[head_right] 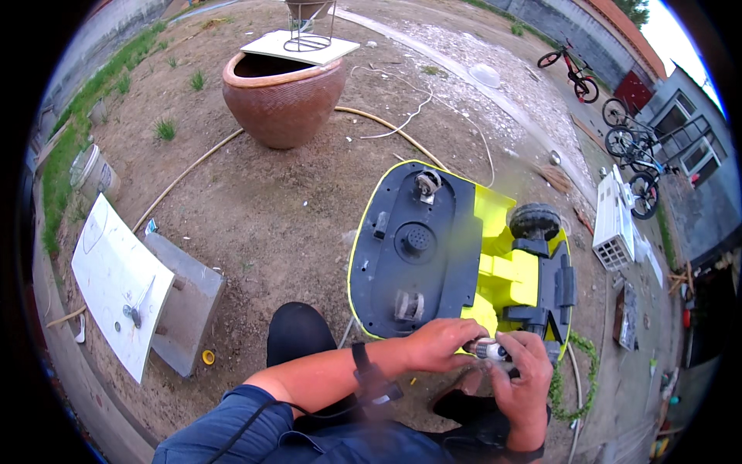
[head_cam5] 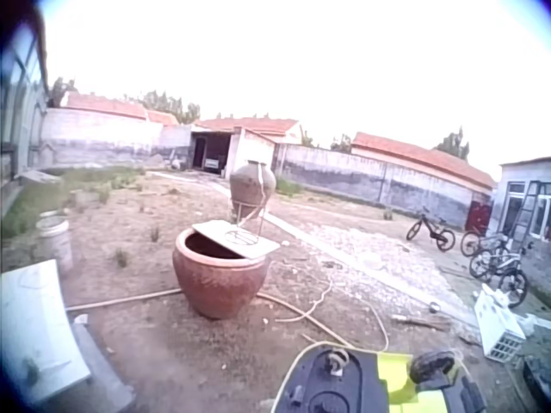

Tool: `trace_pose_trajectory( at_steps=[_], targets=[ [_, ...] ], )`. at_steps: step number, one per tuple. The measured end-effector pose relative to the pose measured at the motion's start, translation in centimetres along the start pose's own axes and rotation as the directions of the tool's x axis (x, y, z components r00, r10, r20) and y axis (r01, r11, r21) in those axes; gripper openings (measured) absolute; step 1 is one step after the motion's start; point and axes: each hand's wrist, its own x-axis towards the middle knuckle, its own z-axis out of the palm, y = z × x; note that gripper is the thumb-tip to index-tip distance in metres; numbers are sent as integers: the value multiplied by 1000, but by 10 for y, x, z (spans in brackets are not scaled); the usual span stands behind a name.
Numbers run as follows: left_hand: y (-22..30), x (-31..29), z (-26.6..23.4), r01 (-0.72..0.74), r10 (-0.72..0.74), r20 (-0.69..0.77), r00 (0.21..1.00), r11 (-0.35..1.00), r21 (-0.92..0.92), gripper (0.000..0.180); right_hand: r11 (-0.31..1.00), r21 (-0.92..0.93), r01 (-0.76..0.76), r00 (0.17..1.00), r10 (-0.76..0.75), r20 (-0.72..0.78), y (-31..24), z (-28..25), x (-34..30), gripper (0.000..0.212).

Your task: The person uses a screwdriver to remove screws and components from the underside of a yellow robotic mower, eventually pulling out a small motor assembly.

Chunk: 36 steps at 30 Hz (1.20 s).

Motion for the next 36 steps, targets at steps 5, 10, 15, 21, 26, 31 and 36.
trace_pose_trajectory(
  at_steps=[5,10,15,21,26,31,36],
  targets=[
    [-7,-2,5,-7,7,-4,1000,1000,-25,35,995,33,98,995,-97,-20,-4,2,8,49],
    [-2,4,0,54,-54,-18,998,998,18,34,996,9,-93,995,93,21,-3,0,-1,44],
    [-7,-1,4,-14,14,-1,1000,999,-48,31,994,62,85,996,-86,18,0,0,6,47],
    [-4,1,0,38,-38,25,999,999,9,29,1000,-16,-27,1000,27,-4,-4,3,1,43],
    [-2,-1,1,-15,16,10,1000,998,-53,33,997,28,73,997,-73,13,1,1,4,43],
    [-7,0,1,27,-27,27,999,1000,-3,38,999,-15,35,997,-36,-64,-11,3,6,43],
    [0,2,-3,5,-5,-12,1000,1000,-13,37,998,-35,48,999,-49,-17,1,0,1,44]
  ],
)
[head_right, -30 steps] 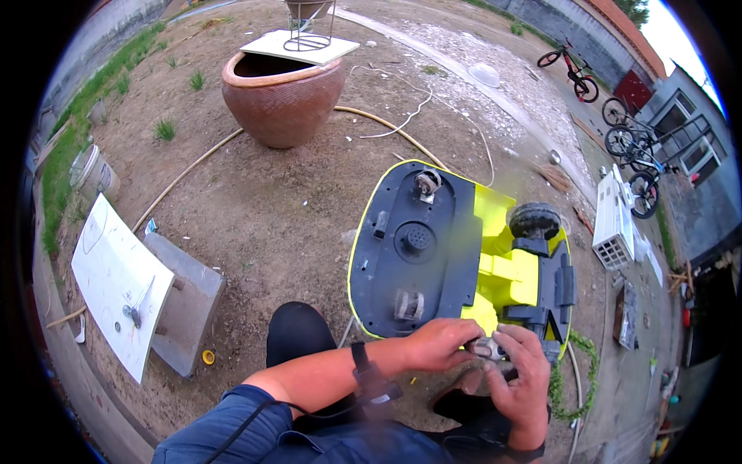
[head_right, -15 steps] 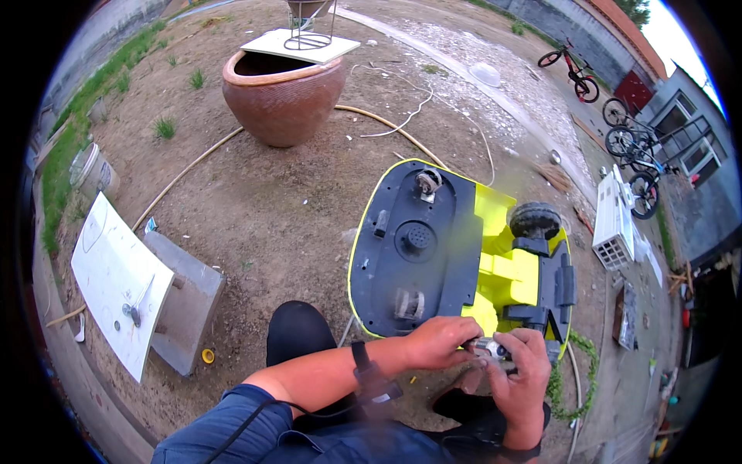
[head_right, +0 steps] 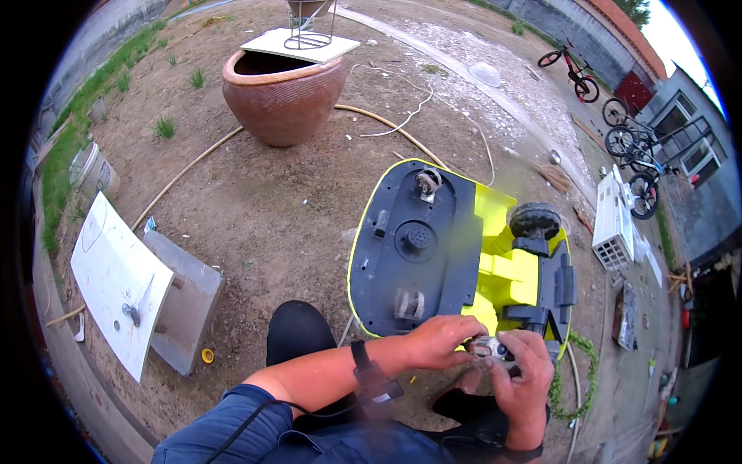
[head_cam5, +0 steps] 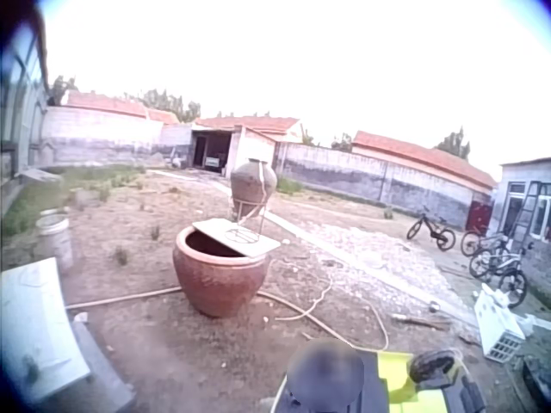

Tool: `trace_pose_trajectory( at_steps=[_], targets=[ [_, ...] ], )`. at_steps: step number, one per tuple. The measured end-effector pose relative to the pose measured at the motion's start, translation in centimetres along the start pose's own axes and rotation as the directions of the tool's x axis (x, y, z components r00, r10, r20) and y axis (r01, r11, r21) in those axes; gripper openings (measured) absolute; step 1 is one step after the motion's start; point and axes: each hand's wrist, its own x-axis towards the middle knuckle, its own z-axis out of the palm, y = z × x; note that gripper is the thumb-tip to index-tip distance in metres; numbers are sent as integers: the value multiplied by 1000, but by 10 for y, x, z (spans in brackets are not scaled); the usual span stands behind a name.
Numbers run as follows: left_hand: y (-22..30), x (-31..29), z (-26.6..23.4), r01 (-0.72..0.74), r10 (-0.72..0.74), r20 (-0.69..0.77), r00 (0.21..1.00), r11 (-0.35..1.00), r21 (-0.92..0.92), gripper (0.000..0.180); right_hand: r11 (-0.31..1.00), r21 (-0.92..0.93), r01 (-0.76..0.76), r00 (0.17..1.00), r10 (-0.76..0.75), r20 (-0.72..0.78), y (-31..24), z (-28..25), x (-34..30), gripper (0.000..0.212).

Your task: The person uses a screwdriver to remove screws and components from the underside of a yellow robotic mower, eventually pulling out a small motor assembly.

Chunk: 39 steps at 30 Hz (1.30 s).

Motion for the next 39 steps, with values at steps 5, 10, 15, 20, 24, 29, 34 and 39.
trace_pose_trajectory(
  at_steps=[5,10,15,20,24,29,34,39],
  targets=[
    [-5,-2,2,-31,31,9,999,999,-26,36,997,17,70,997,-70,-33,-7,1,8,44],
    [-6,-1,0,14,-15,19,1000,1000,16,37,998,20,-65,998,65,9,-1,2,1,44],
    [-3,-2,0,-19,21,45,999,999,-35,35,996,28,81,997,-81,6,-1,1,7,46],
    [-5,-2,1,16,-16,49,999,1000,5,38,1000,-16,12,1000,-13,-15,0,3,4,47],
    [-6,-2,2,2,-2,63,998,1000,-8,38,996,6,90,996,-90,17,2,2,7,46],
    [-3,-3,0,14,-13,71,997,1000,-22,38,1000,-26,-17,1000,17,-5,0,-3,4,44],
    [-8,-4,6,-31,30,32,999,999,11,41,999,-4,37,998,-36,57,-2,-5,6,43],
    [-6,-5,11,-63,64,-14,998,998,15,38,998,-42,51,997,-53,-50,-4,10,7,43]
  ],
)
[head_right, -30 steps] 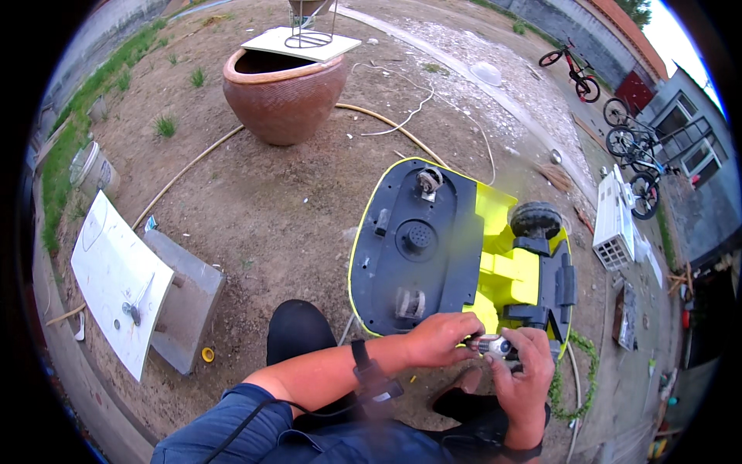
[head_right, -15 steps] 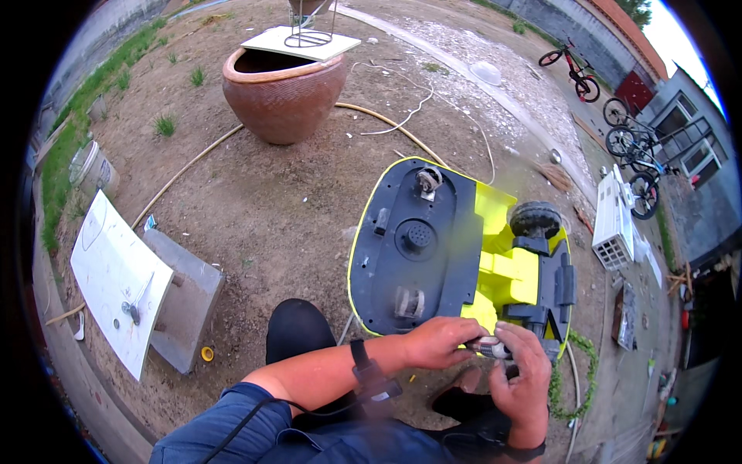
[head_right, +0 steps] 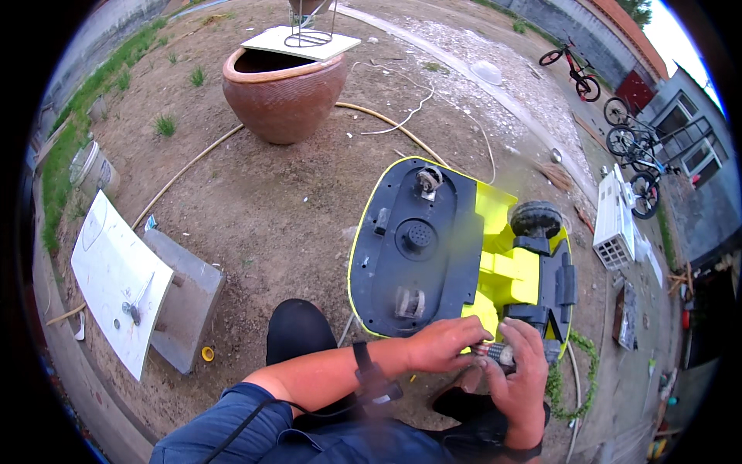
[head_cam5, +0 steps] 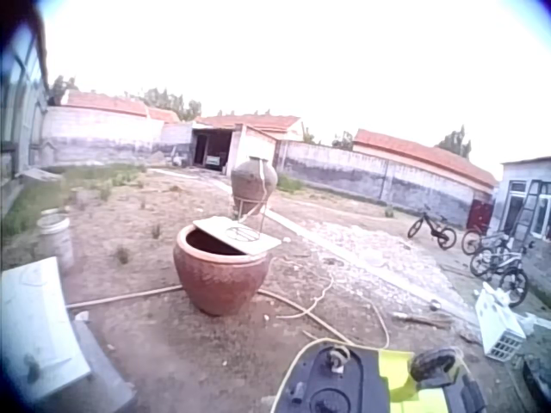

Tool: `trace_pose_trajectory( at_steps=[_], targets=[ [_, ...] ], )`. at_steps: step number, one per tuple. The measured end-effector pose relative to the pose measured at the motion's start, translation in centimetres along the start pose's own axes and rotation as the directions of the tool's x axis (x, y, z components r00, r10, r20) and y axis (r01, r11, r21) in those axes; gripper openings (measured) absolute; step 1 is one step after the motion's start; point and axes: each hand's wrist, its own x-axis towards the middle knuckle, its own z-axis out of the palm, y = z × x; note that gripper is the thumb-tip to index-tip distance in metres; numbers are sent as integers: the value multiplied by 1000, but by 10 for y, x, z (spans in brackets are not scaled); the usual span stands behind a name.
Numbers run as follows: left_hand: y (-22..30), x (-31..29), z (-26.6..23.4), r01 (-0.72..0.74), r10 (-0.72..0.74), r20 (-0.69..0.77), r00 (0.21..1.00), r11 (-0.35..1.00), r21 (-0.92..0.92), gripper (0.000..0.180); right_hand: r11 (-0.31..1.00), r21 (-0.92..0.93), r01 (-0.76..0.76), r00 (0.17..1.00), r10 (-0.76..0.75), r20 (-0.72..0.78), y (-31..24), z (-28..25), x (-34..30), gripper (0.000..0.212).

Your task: The person uses a screwdriver to remove screws and components from the underside of a yellow robotic mower, eventually pulling out a small motor assembly.

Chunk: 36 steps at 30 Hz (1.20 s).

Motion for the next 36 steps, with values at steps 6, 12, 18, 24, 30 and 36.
trace_pose_trajectory(
  at_steps=[6,12,18,24,30,36],
  targets=[
    [-1,3,-5,31,-30,-39,999,999,31,34,968,-11,-251,968,251,6,16,-4,-21,48],
    [-1,1,-2,56,-54,33,998,997,-46,29,998,52,45,999,-45,6,3,-2,-1,46],
    [-1,1,-2,53,-53,39,998,999,-11,29,998,28,-48,998,46,49,11,-6,-10,50],
    [2,1,-4,63,-62,31,998,998,-16,29,996,63,-56,998,56,6,-2,-7,-2,49],
    [1,0,-2,67,-66,31,997,997,-31,28,996,54,74,993,-78,86,1,-8,2,50],
    [2,1,-2,78,-77,33,996,997,-29,27,1000,-9,-5,995,6,95,6,-10,-4,51]
  ],
)
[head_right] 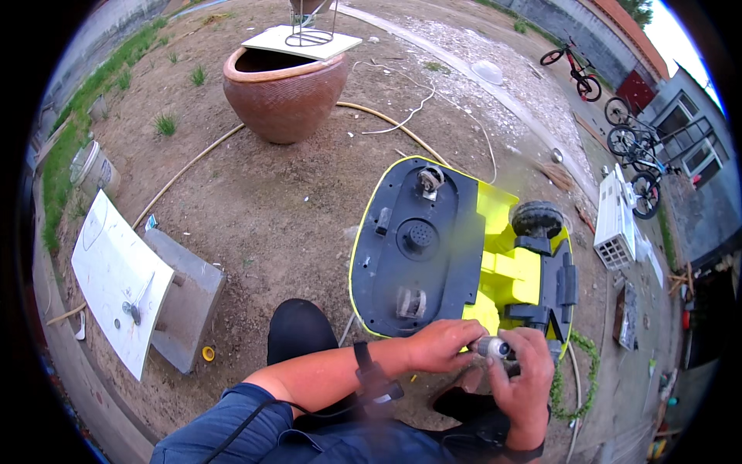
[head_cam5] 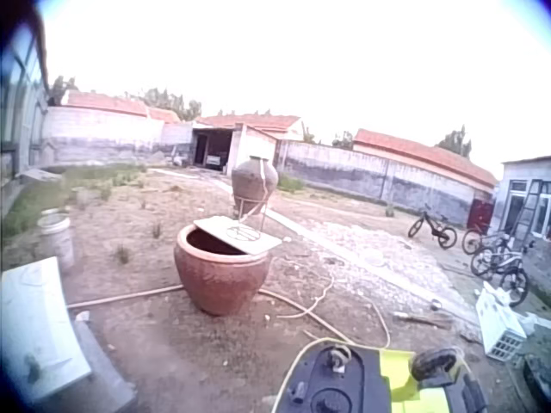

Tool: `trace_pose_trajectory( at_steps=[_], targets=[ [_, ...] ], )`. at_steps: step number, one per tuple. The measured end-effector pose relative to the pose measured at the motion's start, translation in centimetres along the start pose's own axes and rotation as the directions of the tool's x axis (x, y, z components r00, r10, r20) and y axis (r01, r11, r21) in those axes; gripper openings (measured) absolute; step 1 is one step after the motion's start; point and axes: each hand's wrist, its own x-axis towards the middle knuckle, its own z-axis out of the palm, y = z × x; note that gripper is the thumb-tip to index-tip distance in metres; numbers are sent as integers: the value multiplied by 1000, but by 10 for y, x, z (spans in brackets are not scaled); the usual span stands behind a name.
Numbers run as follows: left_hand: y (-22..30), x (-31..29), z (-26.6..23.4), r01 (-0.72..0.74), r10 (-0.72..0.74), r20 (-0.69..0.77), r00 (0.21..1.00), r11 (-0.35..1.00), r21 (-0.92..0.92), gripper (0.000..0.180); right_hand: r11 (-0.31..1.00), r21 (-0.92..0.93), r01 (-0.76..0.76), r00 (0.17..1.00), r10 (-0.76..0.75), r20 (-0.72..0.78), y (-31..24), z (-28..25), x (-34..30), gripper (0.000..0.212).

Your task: The person uses a screwdriver to remove screws and components from the underside of a yellow robotic mower, eventually pulling out a small motor assembly.

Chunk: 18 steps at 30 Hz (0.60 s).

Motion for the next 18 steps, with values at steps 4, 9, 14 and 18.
trace_pose_trajectory(
  at_steps=[4,9,14,18],
  targets=[
    [0,0,-1,14,-14,-2,1000,1000,7,27,998,58,23,998,-20,-51,-9,2,7,51],
    [0,1,-2,14,-14,7,1000,1000,5,28,1000,28,6,1000,-7,16,6,1,-1,53],
    [1,1,-2,18,-18,21,1000,1000,-3,29,998,56,-3,998,6,-54,-7,2,6,49],
    [-1,0,-1,15,-14,23,1000,999,-30,32,1000,23,-8,1000,8,22,2,2,3,48]
  ],
)
